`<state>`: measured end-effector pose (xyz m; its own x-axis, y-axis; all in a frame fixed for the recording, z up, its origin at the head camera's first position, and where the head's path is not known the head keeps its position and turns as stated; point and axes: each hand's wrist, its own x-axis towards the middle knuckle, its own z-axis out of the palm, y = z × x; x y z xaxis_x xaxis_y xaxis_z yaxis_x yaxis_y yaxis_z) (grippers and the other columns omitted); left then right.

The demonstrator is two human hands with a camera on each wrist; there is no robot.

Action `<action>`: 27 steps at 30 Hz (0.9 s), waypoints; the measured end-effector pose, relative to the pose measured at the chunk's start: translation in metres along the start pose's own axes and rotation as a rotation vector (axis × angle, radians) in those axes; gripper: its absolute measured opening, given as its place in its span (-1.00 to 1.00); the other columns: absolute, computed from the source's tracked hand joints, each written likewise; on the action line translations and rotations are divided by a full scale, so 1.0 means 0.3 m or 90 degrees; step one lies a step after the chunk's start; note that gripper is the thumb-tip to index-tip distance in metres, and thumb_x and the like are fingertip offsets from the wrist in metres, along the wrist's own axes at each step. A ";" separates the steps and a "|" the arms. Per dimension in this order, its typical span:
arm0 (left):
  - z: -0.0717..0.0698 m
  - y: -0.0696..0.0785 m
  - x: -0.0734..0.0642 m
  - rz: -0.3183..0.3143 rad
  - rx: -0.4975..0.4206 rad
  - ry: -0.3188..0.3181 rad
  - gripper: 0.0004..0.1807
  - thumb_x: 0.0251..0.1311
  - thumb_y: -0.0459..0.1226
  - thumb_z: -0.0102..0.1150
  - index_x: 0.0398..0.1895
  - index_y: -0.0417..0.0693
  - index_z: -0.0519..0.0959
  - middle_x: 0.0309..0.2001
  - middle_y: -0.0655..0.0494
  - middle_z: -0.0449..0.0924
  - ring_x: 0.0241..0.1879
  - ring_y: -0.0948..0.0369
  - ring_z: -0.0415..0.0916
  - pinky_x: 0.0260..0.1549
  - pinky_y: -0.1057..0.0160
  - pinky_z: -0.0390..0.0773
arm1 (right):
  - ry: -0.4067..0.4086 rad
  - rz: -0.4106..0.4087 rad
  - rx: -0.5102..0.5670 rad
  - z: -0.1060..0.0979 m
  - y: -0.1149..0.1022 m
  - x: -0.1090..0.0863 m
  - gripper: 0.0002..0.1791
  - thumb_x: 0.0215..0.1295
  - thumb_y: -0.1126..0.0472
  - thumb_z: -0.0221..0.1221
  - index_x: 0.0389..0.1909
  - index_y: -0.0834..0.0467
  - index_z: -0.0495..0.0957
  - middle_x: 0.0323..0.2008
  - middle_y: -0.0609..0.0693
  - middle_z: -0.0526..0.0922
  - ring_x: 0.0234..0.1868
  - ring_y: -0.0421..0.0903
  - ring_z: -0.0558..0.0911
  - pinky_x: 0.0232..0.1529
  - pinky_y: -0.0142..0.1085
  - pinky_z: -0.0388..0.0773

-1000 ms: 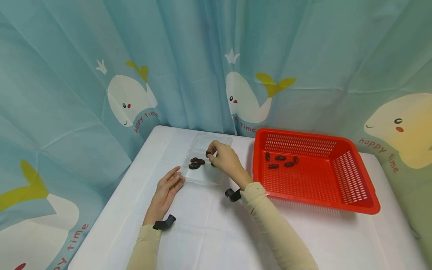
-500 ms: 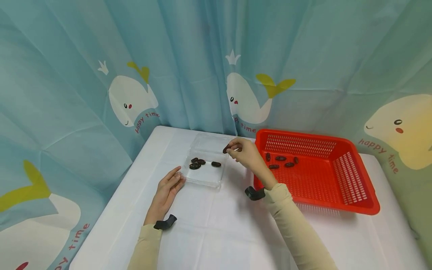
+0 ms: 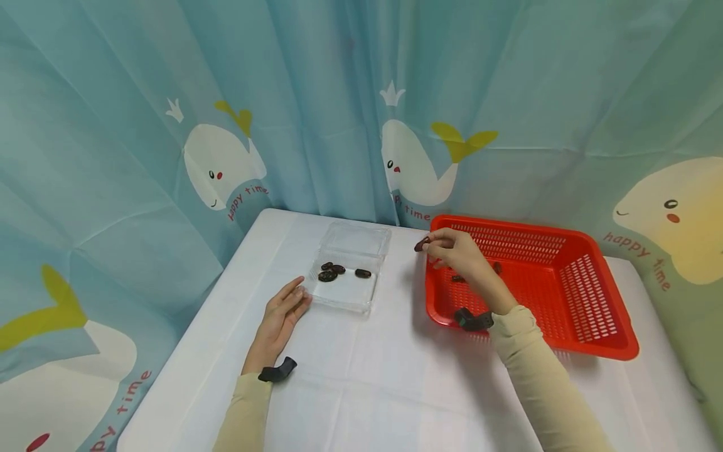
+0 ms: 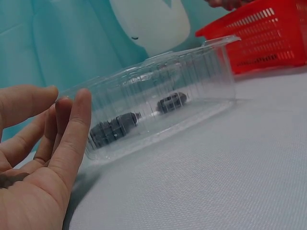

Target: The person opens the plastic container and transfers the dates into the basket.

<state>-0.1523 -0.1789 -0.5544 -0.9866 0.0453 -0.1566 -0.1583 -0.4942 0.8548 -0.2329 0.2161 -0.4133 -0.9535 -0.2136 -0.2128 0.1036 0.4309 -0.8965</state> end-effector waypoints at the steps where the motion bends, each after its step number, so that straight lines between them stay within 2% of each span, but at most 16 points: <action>1: 0.000 0.000 -0.001 0.000 0.001 0.000 -0.47 0.55 -0.45 -0.01 0.53 -0.23 0.28 -0.07 0.15 0.44 -0.01 0.31 0.53 0.29 0.33 0.63 | -0.003 0.003 -0.007 -0.016 0.011 -0.001 -0.51 0.51 0.05 0.24 0.26 0.27 0.46 -0.14 -0.09 0.74 -0.19 -0.15 0.68 -0.07 -0.29 0.75; 3: -0.001 0.001 -0.001 -0.002 0.000 -0.001 -0.46 0.54 -0.45 0.01 0.53 -0.23 0.28 -0.07 0.15 0.44 -0.01 0.32 0.53 0.28 0.33 0.63 | -0.013 0.011 -0.011 -0.047 0.035 -0.001 -0.51 0.51 0.05 0.24 0.26 0.27 0.46 -0.13 -0.10 0.75 -0.16 -0.15 0.69 -0.03 -0.28 0.76; 10: 0.000 0.003 0.000 -0.003 0.002 0.007 -0.48 0.55 -0.46 -0.01 0.53 -0.23 0.29 -0.07 0.16 0.44 -0.02 0.32 0.53 0.27 0.33 0.64 | -0.040 0.046 -0.049 -0.154 0.115 -0.009 -0.45 0.53 0.01 0.22 0.33 0.27 0.42 -0.24 -0.33 0.72 -0.20 -0.28 0.69 -0.04 -0.24 0.74; 17: 0.000 -0.002 0.006 -0.007 0.002 0.003 -0.47 0.54 -0.44 0.02 0.53 -0.22 0.30 -0.06 0.15 0.43 0.00 0.31 0.52 0.30 0.31 0.62 | -0.076 0.026 -0.054 -0.255 0.194 -0.022 -0.45 0.59 0.15 0.14 0.38 0.44 0.35 -0.10 -0.25 0.73 -0.13 -0.31 0.72 -0.05 -0.26 0.79; 27: -0.002 0.001 0.005 -0.008 0.010 0.011 -0.48 0.54 -0.42 0.04 0.51 -0.19 0.32 -0.05 0.15 0.45 0.01 0.31 0.53 0.29 0.32 0.63 | -0.092 0.052 -0.051 -0.371 0.291 -0.011 -0.47 0.59 0.18 0.13 0.33 0.50 0.36 -0.21 -0.28 0.74 -0.21 -0.26 0.71 -0.10 -0.31 0.78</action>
<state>-0.1536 -0.1795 -0.5546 -0.9839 0.0354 -0.1754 -0.1707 -0.4804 0.8603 -0.2523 0.3520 -0.4475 -0.8914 -0.2971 -0.3423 0.1502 0.5189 -0.8416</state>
